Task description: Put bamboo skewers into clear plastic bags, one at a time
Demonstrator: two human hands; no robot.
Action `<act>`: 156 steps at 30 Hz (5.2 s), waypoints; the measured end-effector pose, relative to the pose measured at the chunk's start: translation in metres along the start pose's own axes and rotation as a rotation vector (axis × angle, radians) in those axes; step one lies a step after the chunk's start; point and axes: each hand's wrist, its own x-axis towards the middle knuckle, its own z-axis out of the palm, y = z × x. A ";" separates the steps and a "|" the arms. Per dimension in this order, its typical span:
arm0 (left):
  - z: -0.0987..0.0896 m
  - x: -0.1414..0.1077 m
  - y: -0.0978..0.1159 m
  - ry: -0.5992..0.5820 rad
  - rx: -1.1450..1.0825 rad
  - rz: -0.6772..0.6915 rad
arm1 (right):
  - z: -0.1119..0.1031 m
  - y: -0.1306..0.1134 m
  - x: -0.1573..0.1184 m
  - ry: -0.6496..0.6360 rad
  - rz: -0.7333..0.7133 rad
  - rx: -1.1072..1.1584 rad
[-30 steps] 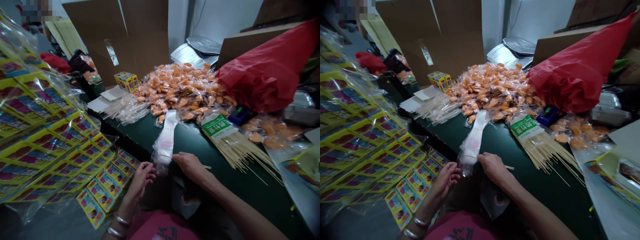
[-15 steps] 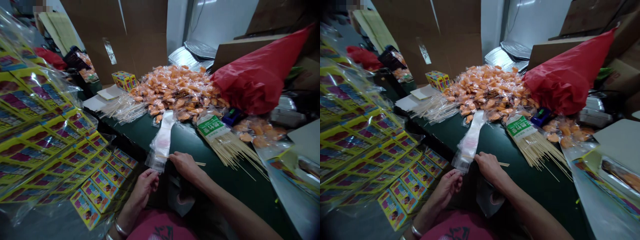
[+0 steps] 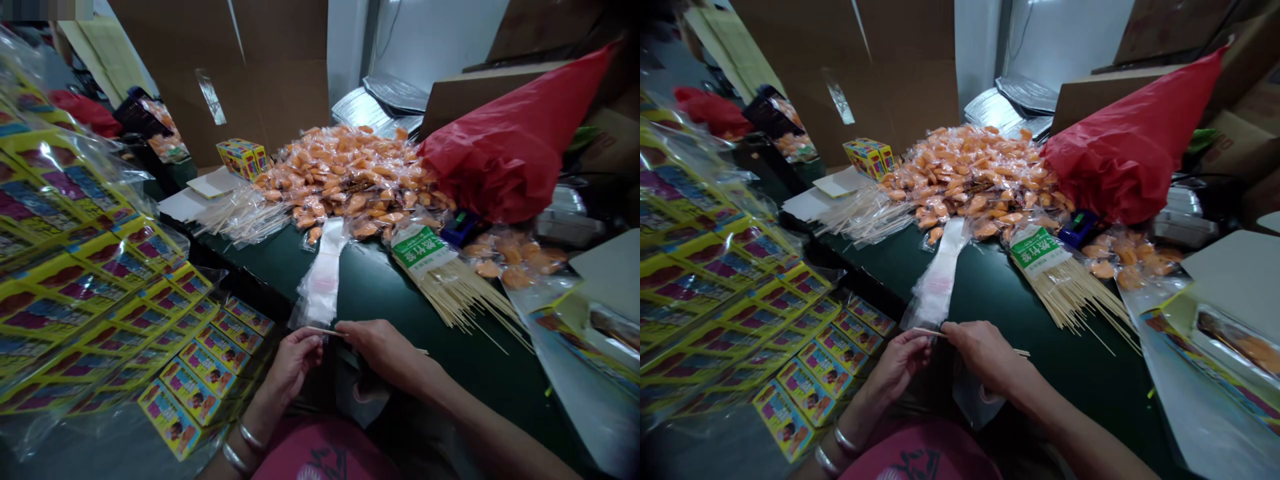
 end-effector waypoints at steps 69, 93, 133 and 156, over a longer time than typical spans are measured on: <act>-0.019 -0.010 0.042 0.127 0.478 0.226 | 0.051 -0.001 -0.011 0.422 0.277 0.785; -0.014 0.011 0.014 0.160 0.617 0.270 | 0.039 -0.007 -0.016 0.339 0.145 0.657; -0.001 -0.001 0.008 0.083 0.438 0.292 | 0.054 -0.026 0.010 0.358 0.292 0.568; -0.007 0.002 0.015 0.101 0.399 0.290 | 0.062 -0.039 0.022 0.449 0.293 0.621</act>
